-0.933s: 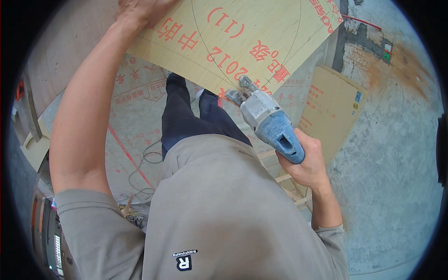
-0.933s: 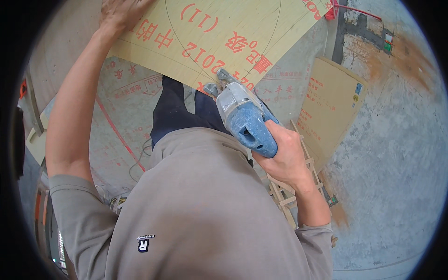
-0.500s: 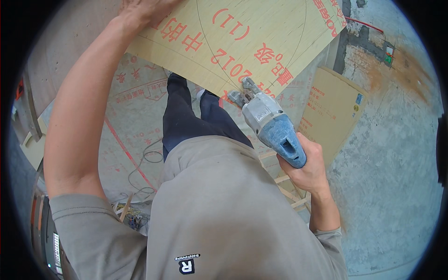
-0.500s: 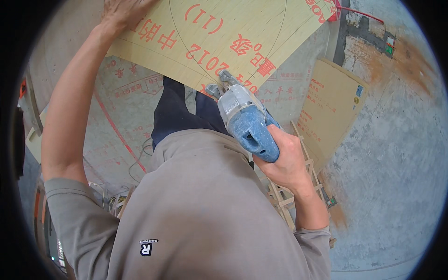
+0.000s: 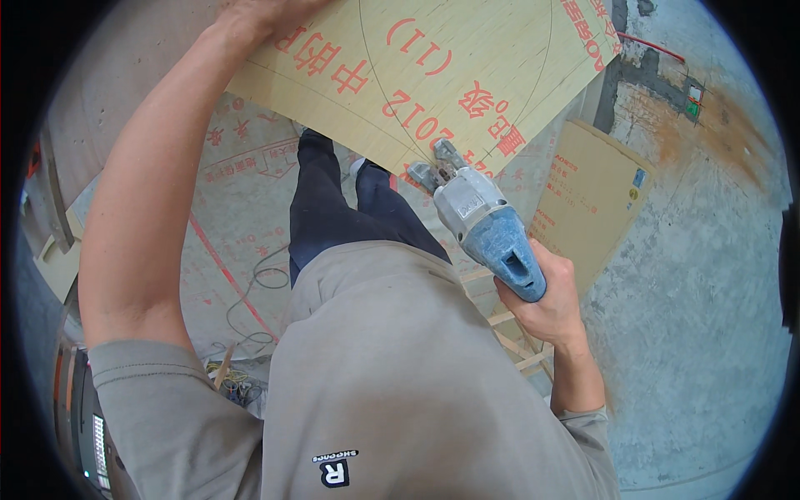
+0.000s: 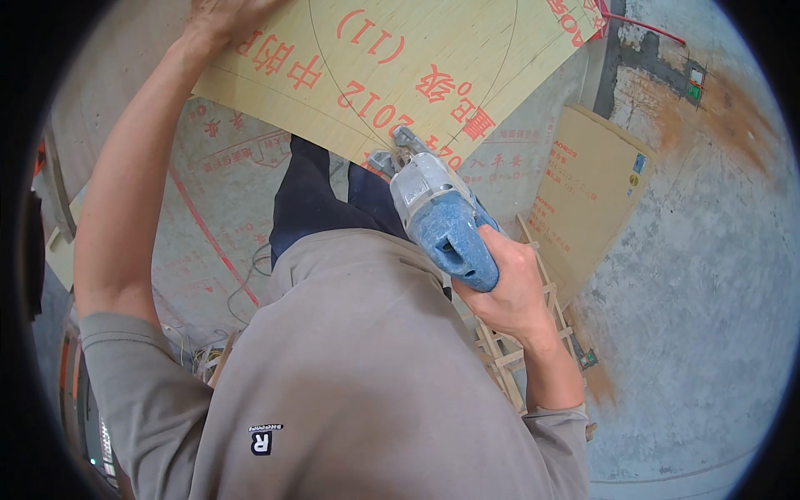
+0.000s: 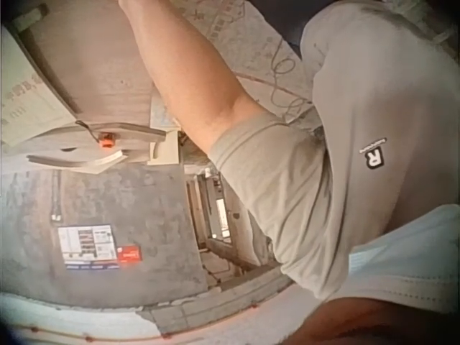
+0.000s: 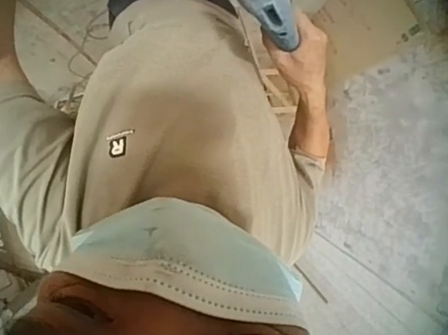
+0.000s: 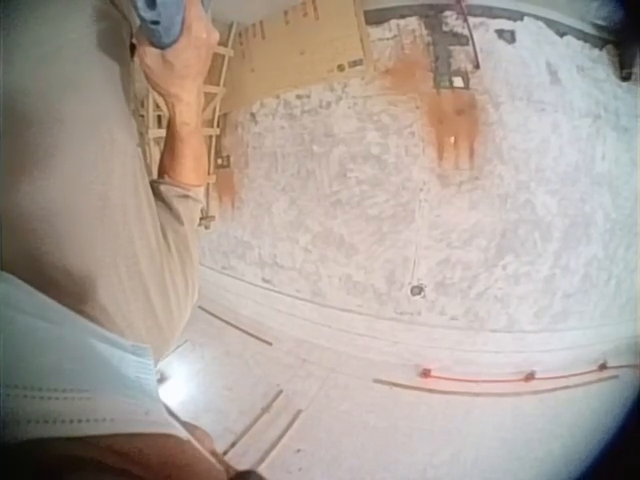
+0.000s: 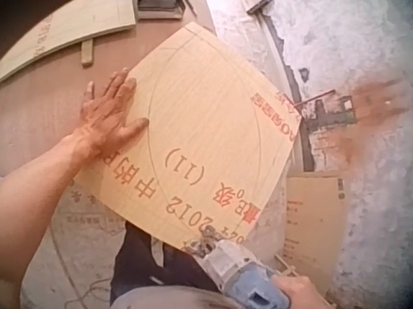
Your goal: Cutting curved shapes out of wooden boards using a jigsaw.
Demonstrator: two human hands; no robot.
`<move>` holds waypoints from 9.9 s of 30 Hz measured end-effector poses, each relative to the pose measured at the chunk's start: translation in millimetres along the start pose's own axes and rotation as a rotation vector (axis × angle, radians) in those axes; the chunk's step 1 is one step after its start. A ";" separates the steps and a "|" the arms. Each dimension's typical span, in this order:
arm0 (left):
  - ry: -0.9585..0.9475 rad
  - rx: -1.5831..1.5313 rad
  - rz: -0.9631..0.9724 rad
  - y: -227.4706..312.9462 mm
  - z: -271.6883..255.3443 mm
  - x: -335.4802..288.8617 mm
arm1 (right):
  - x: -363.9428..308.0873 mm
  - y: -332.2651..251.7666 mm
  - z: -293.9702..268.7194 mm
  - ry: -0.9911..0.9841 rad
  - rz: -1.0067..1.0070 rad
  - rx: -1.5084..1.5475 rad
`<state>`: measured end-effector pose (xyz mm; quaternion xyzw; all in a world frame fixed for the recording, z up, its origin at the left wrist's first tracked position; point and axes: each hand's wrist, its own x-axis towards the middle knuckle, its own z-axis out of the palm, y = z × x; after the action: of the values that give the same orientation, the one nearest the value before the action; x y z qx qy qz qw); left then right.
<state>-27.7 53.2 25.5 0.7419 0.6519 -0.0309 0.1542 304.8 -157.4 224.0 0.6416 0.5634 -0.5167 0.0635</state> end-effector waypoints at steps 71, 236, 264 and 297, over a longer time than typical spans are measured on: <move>-0.081 0.008 0.003 -2.4 -2.0 -1.0 | -8.6 40.6 -13.6 -0.025 -0.059 -0.122; -0.047 -0.040 0.066 -1.0 -7.6 26.0 | 17.6 -14.8 6.4 0.022 -0.028 -0.060; -0.148 -0.077 0.092 -9.7 2.5 24.1 | 7.0 20.9 -8.1 -0.041 0.026 -0.141; -0.086 -0.048 0.073 -7.6 2.0 21.0 | 20.9 -8.6 7.1 -0.001 0.010 -0.076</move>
<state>-31.7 73.5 17.0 0.7592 0.6177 -0.0415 0.2007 290.2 -145.3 209.7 0.6411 0.5794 -0.4951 0.0906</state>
